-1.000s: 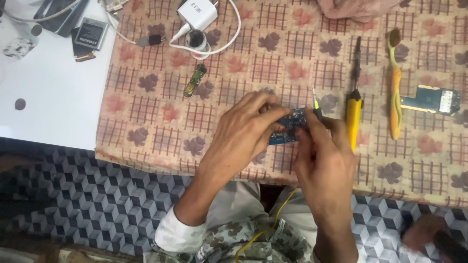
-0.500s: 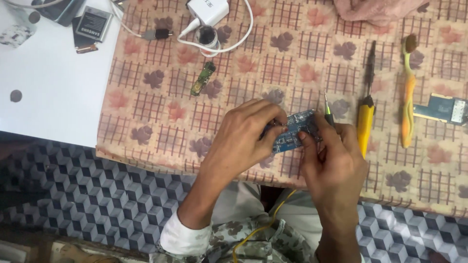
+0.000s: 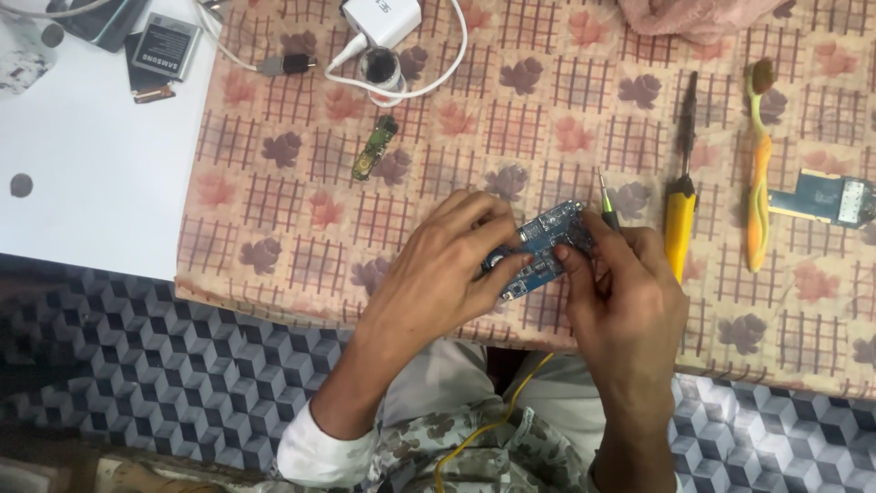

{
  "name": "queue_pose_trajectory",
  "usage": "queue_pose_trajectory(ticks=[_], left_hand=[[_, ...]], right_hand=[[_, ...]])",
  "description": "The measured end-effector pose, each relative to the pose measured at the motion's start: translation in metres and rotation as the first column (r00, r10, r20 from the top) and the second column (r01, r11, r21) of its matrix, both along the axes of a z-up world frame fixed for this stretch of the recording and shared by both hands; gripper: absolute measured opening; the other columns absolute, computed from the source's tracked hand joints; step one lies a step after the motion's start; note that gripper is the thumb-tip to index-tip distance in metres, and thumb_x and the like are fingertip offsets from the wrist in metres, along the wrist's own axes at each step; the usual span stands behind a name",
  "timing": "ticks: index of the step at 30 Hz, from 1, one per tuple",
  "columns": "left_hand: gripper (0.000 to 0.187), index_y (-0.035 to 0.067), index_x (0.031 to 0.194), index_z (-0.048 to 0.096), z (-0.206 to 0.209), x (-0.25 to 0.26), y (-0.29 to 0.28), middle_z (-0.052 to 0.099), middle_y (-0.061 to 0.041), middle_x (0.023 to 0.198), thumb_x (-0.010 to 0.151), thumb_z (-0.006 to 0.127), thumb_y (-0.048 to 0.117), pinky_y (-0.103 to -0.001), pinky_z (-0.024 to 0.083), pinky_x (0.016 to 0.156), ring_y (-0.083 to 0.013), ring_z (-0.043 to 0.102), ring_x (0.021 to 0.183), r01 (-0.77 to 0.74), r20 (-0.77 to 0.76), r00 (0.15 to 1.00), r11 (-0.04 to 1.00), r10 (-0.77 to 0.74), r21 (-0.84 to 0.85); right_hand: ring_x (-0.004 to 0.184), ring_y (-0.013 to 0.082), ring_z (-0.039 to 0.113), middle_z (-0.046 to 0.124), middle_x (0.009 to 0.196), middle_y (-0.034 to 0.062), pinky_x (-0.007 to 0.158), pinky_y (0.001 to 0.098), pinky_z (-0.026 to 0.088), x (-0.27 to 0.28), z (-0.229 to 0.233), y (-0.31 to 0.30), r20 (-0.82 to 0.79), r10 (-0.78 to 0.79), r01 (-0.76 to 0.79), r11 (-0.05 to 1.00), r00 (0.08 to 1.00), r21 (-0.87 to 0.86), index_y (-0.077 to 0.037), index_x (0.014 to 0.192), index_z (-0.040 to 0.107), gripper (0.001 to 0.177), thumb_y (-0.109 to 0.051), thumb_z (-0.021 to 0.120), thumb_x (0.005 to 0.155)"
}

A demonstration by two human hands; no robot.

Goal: The person uses a soldering iron and a screwdriver to work on a small blue circuit board. They hold the board with one hand while applying the soldering iron to specific points and occasionally using the screwdriver to adjust components.

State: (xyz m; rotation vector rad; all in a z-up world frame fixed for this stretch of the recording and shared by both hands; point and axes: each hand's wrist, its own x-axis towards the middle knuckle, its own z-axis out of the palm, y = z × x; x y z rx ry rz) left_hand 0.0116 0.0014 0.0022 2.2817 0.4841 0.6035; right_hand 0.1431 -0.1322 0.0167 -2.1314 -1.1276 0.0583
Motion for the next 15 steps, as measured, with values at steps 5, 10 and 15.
queue_pose_trajectory(ticks=[5, 10, 15], left_hand=[[0.021, 0.002, 0.097, 0.069, -0.001, -0.001, 0.007, 0.066, -0.012, 0.107, 0.085, 0.08, 0.014, -0.043, 0.054, 0.086, -0.0272, 0.063, 0.1, 0.059, -0.044, 0.997, 0.998, -0.058, 0.025], [0.045, 0.004, 0.124, 0.059, 0.0, 0.003, 0.017, 0.07, -0.013, 0.117, 0.084, 0.079, 0.009, -0.039, 0.058, 0.082, -0.0261, 0.07, 0.101, 0.17, 0.033, 0.985, 0.984, -0.172, 0.045], [0.056, 0.005, 0.14, 0.051, -0.005, 0.016, 0.026, 0.076, -0.015, 0.111, 0.087, 0.067, -0.007, -0.033, 0.053, 0.055, -0.0217, 0.075, 0.066, 0.197, -0.094, 0.976, 0.98, -0.196, 0.004]], right_hand=[[0.062, 0.0184, 0.059, 0.063, 0.093, 0.0103, 0.059, 0.0327, 0.05, -0.001, 0.0, -0.001, 0.002, -0.011, 0.011, 1.0, 1.0, -0.006, -0.003, 0.126, 0.072, 0.038, -0.011, 0.082, 0.09], [0.062, 0.0181, 0.061, 0.065, 0.097, 0.0103, 0.058, 0.0322, 0.051, -0.003, 0.0, -0.002, 0.024, -0.009, 0.009, 1.0, 1.0, -0.01, -0.005, 0.127, 0.072, 0.037, -0.011, 0.08, 0.091], [0.066, 0.0201, 0.064, 0.066, 0.1, 0.0109, 0.061, 0.0342, 0.053, -0.003, 0.0, -0.004, 0.031, 0.003, -0.003, 1.0, 1.0, 0.011, -0.006, 0.125, 0.072, 0.032, -0.013, 0.078, 0.094]])
